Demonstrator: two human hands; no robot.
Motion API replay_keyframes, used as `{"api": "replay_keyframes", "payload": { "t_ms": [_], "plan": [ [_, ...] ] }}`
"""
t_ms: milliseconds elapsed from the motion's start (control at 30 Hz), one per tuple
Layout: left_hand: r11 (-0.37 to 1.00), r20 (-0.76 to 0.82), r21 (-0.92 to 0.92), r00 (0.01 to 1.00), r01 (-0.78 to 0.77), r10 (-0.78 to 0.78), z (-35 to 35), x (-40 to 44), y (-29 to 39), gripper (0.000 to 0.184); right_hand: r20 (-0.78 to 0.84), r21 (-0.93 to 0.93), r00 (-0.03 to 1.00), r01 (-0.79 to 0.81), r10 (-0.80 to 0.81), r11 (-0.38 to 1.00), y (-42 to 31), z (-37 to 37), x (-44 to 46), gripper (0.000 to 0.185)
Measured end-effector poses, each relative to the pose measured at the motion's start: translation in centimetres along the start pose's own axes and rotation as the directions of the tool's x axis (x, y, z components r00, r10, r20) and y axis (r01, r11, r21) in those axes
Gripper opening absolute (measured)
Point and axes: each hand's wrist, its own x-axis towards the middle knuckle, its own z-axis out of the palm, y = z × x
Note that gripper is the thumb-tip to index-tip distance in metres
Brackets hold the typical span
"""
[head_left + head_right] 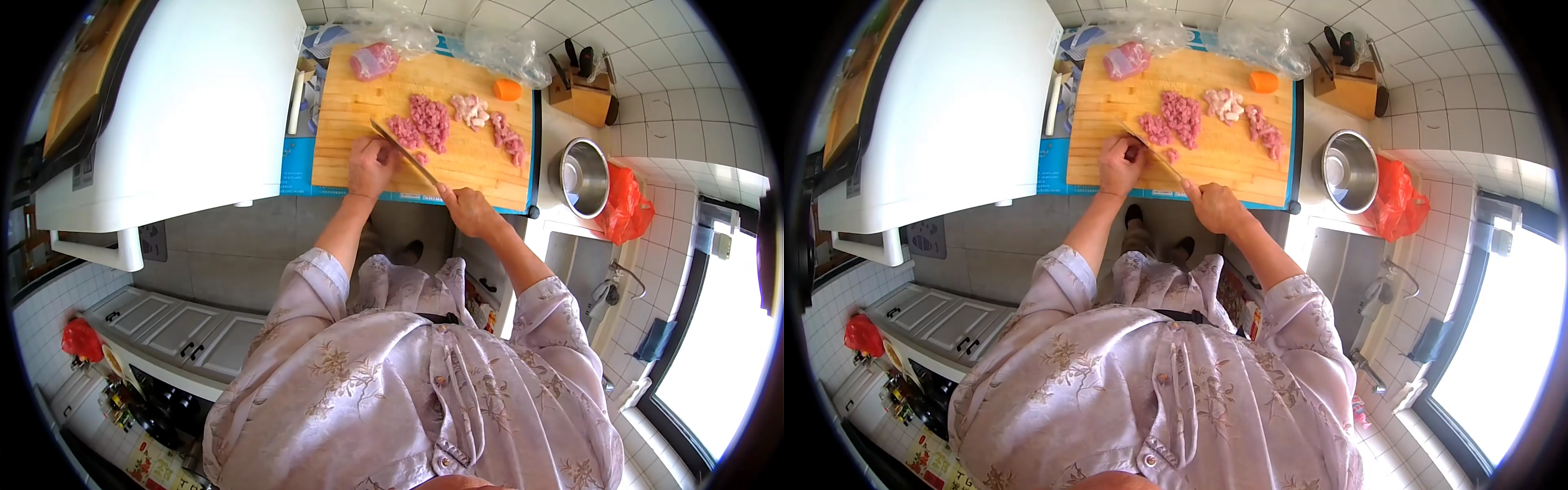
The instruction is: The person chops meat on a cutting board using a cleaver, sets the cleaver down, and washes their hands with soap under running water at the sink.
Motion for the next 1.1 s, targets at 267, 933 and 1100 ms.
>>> {"api": "replay_keyframes", "payload": {
  "t_ms": [267,933,1100],
  "plan": [
    [1.0,-0.009,-0.012,1.0,0.003,-0.003,0.3,0.1,-0.2,0.015,0.163,-0.182,0.974,0.184,-0.154,0.966,-1.9,0.2,4.0,0.04],
    [0.931,0.084,-0.274,0.97,0.243,-0.228,-0.4,0.0,0.3,0.015,0.079,0.121,0.992,-0.105,0.096,0.987,1.3,0.3,0.4,0.073],
    [0.953,0.133,-0.193,0.968,0.235,-0.211,-1.1,-0.4,0.4,0.016,0.086,0.116,0.993,-0.089,0.079,0.989,1.5,0.7,0.1,0.073]
  ]
}}
